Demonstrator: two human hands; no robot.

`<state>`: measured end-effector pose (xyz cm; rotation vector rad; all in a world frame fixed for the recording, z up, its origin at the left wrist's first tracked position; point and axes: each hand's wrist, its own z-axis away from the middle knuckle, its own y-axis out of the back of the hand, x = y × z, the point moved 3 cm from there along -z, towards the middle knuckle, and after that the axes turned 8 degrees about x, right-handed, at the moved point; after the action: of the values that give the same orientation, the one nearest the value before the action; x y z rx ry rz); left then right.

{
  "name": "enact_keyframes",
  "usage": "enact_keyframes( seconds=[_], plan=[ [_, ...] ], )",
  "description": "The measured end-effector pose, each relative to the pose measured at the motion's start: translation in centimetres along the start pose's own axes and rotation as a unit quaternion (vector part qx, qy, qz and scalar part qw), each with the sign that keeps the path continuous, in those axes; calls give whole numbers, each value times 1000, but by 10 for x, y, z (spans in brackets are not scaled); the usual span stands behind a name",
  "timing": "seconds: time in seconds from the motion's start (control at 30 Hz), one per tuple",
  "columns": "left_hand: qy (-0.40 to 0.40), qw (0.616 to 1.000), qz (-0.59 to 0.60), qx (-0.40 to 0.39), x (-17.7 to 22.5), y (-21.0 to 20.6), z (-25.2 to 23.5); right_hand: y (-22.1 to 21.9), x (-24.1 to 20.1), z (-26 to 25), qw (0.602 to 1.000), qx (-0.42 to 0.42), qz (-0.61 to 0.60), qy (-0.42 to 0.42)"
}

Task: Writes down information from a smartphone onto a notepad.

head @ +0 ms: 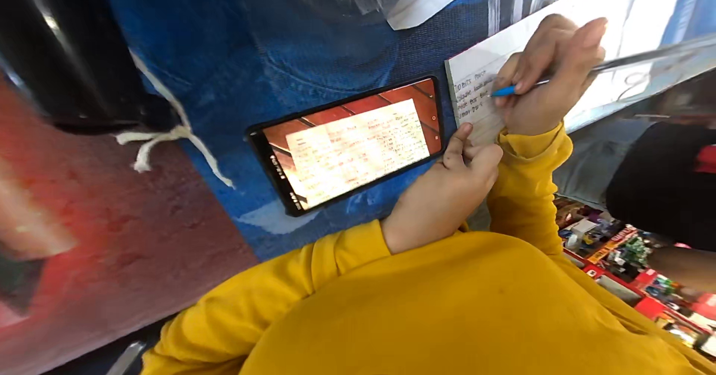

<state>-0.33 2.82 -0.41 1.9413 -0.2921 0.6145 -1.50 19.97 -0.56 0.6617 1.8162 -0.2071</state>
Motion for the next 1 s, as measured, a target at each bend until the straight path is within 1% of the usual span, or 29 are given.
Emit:
enact_keyframes(
  seconds=[0.1,0.2,0.3,0.43,0.77,1.0],
  plan=[
    [5,1000,13,-1,0,-2,1,-3,-3,0,997,68,39,-28],
    [4,1000,10,5,0,-2,2,-5,-4,1,994,77,60,-40],
    [0,1000,5,-2,0,-1,2,-5,-4,2,993,83,82,-34],
    [-3,1000,2,9,0,-1,2,-6,-6,2,988,109,109,-31],
    [12,999,38,-4,-1,-1,1,-8,-7,5,975,118,186,9],
    [1,1000,19,10,-1,-3,2,-8,-7,4,977,96,188,20]
  ],
)
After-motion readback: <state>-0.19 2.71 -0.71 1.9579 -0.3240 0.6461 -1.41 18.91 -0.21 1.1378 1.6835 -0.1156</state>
